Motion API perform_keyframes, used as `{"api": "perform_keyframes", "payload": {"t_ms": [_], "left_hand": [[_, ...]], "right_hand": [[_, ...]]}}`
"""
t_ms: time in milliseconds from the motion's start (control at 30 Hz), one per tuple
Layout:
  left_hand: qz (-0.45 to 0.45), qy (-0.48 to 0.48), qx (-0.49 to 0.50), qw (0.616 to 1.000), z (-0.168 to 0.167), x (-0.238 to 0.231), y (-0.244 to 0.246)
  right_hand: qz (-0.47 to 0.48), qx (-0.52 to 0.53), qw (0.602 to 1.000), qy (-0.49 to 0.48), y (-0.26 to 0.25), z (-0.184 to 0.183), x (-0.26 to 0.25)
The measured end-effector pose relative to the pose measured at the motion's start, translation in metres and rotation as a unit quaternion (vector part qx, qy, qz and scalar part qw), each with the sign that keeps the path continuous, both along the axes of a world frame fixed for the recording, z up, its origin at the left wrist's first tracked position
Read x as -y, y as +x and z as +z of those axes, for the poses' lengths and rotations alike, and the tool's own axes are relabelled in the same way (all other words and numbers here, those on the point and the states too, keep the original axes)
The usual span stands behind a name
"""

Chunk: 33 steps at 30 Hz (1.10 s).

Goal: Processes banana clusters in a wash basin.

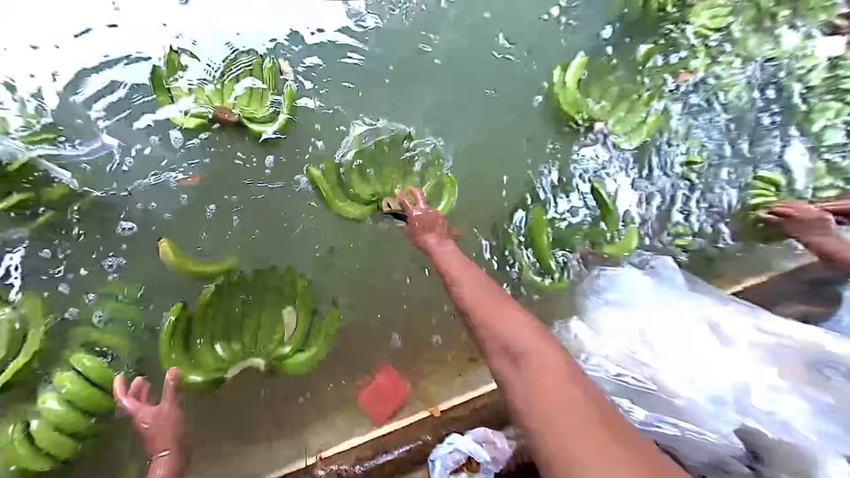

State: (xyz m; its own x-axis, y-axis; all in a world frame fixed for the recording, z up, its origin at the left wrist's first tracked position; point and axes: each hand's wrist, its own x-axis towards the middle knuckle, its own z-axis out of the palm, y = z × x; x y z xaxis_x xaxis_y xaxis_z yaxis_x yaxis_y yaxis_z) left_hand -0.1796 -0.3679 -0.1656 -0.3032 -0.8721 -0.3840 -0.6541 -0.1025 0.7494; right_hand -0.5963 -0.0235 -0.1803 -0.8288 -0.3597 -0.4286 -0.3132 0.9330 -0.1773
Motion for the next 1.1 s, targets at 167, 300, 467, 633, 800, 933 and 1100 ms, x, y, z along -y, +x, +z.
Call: {"api": "perform_keyframes", "payload": {"t_ms": [167,300,467,633,800,933,1100], "left_hand": [[-0.121,-0.071,-0.101,0.985,0.023,-0.021,-0.035],[-0.213,0.014,-0.245,0.946,0.021,-0.076,-0.065],[-0.230,0.342,-0.148,0.899,0.012,-0.154,-0.133],[-0.165,0.299,0.013,0.940,-0.036,-0.183,-0.172],[-0.101,0.283,0.133,0.944,-0.087,-0.172,-0.133],[-0.074,0.300,0.120,0.944,-0.096,-0.158,-0.110],[-0.256,0.214,0.222,0.916,-0.080,-0.117,-0.092]], "right_hand": [[0.054,0.018,0.998,0.019,-0.036,-0.038,0.028],[0.052,0.031,0.998,-0.006,-0.008,-0.027,0.039],[0.044,0.132,0.985,-0.101,0.072,0.019,0.056],[-0.079,-0.016,0.976,-0.201,0.064,0.017,-0.006],[-0.315,0.055,0.940,-0.116,0.043,-0.031,-0.040],[-0.397,0.049,0.910,-0.109,0.099,-0.065,-0.012],[-0.518,0.094,0.824,-0.212,0.120,-0.063,-0.014]]}}
